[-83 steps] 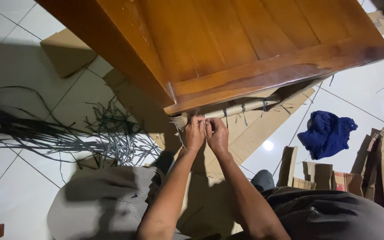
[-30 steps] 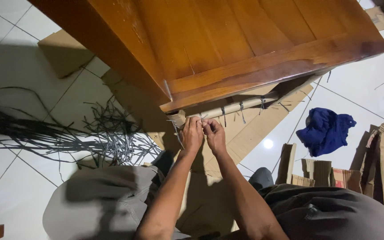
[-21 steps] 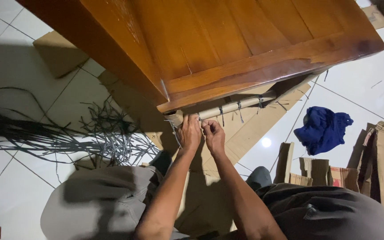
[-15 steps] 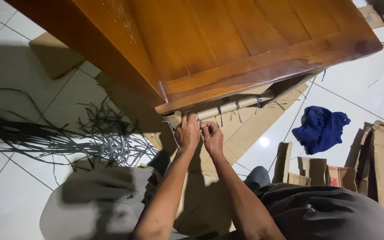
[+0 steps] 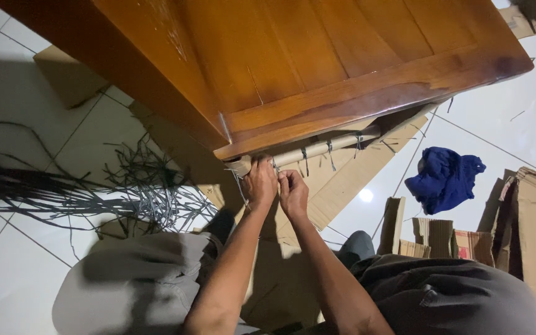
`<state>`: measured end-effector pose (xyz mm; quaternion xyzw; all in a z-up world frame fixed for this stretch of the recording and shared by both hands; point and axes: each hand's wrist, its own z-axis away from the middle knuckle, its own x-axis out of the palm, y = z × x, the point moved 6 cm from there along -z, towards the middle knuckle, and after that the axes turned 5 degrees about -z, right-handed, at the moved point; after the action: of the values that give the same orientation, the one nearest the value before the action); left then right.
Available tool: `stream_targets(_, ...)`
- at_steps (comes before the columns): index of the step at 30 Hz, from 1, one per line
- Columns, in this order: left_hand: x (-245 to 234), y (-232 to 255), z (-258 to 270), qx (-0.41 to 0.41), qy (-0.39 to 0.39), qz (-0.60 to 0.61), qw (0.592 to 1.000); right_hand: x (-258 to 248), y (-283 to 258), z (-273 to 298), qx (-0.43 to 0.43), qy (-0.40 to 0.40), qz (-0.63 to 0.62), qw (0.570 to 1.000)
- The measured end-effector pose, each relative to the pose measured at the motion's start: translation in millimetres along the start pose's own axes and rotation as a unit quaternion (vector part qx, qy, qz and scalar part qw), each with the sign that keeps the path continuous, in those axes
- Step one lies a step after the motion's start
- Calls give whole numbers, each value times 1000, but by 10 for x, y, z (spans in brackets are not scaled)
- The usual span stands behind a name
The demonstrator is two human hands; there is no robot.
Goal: Wrapping wooden table legs with cardboard and securing them with plastic ties
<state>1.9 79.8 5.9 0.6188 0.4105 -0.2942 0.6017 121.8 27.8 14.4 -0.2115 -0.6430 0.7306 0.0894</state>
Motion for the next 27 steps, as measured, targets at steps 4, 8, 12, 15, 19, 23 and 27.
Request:
stream_targets(4, 88, -22, 2, 1, -12, 17, 1000, 3, -23, 43, -21, 3, 32, 999)
stream_targets(8, 2, 9, 6, -9, -12, 17, 1000, 11, -100, 74, -41, 1, 51, 998)
stream_targets(12, 56, 1, 5, 4, 11, 18, 1000, 0, -206, 116, -50, -1, 65, 997)
stream_targets(15, 63, -3, 12, 17, 4, 37, 999, -4, -141, 144, -51, 0, 73, 996)
stream_targets(19, 26, -3, 51, 26, 12, 47, 998, 11, -140, 216, -46, -6, 79, 996)
stream_targets(23, -41, -28, 118, 67, 35, 92, 993, 12, -73, 273, -33, -35, 67, 997)
stream_targets(27, -218, 34, 217, 103, 43, 172, 979, -8, -105, 348, -35, -51, 66, 996)
